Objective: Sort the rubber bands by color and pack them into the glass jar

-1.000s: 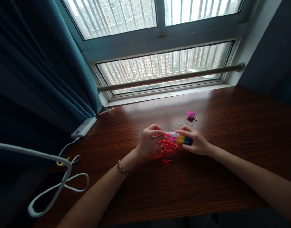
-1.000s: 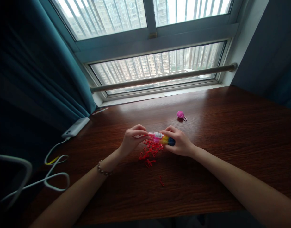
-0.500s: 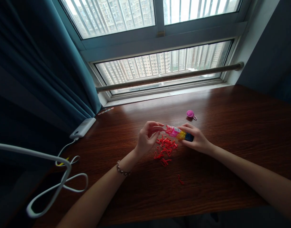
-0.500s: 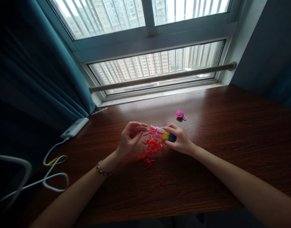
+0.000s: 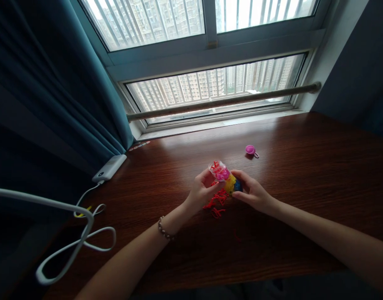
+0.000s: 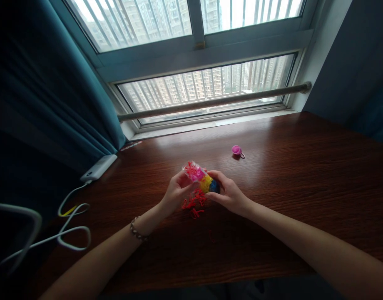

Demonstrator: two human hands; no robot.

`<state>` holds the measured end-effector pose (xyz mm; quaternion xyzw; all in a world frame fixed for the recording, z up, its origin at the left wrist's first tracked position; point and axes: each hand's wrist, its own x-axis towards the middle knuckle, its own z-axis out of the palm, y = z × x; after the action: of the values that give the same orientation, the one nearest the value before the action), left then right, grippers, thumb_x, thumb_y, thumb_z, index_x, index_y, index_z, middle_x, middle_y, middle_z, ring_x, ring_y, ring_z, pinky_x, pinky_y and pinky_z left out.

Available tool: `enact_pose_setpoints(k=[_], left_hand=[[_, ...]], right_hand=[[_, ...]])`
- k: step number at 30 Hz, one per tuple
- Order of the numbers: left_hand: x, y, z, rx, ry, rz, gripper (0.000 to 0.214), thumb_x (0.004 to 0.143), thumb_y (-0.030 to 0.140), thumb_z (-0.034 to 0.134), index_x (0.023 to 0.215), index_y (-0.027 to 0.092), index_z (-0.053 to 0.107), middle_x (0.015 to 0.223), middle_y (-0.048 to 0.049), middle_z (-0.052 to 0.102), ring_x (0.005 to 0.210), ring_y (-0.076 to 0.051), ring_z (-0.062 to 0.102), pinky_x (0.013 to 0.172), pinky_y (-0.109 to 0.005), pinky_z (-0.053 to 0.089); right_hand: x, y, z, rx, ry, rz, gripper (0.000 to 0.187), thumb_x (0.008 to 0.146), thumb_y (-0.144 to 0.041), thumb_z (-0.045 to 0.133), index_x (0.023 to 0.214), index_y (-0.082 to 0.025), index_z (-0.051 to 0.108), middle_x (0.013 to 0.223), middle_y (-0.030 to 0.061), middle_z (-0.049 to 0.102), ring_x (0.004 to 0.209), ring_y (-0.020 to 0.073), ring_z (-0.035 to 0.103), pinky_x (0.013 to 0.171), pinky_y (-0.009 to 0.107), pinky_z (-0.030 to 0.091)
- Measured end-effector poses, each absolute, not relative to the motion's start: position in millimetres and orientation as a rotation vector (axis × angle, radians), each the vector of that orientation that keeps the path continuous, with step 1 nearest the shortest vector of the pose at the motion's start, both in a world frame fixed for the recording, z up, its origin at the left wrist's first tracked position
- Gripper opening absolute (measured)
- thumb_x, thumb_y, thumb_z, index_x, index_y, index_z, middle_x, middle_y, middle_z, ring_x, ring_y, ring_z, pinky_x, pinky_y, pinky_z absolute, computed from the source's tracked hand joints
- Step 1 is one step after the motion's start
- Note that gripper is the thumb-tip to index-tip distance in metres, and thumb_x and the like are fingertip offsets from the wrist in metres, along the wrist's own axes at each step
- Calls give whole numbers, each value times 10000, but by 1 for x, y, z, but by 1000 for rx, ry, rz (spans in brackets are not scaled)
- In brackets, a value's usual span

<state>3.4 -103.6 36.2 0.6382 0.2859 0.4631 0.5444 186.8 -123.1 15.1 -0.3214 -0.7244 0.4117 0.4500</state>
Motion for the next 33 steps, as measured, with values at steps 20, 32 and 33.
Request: enact_pose_setpoints(k=[20, 32, 33], left_hand=[[-59, -36, 3, 2451, 1317, 1501, 337, 710, 289, 640, 1019, 195, 547, 1015, -76, 589, 970, -213, 532, 878, -369, 389], [-54, -39, 2, 2752, 1284, 1248, 329, 727, 304, 620, 1040, 218, 567, 1042, -69, 613, 1042, -231, 505, 1006, -444, 216], [-54, -39, 2, 2759, 1280, 1243, 332, 726, 302, 620, 1042, 216, 565, 1043, -70, 612, 1043, -231, 504, 1007, -445, 215]], right_hand=[[149, -85, 20, -1157, -2462, 406, 75, 736, -209, 577, 771, -189, 641, 777, 41, 581, 676, 144, 553, 624, 236, 392], [154, -74, 15, -1076, -1775, 759, 105, 709, -238, 591, 762, -154, 627, 678, 9, 608, 606, 116, 523, 570, 228, 401], [154, -72, 15, -1075, -1693, 811, 130, 707, -259, 596, 775, -152, 626, 681, 10, 613, 615, 121, 532, 574, 234, 410]])
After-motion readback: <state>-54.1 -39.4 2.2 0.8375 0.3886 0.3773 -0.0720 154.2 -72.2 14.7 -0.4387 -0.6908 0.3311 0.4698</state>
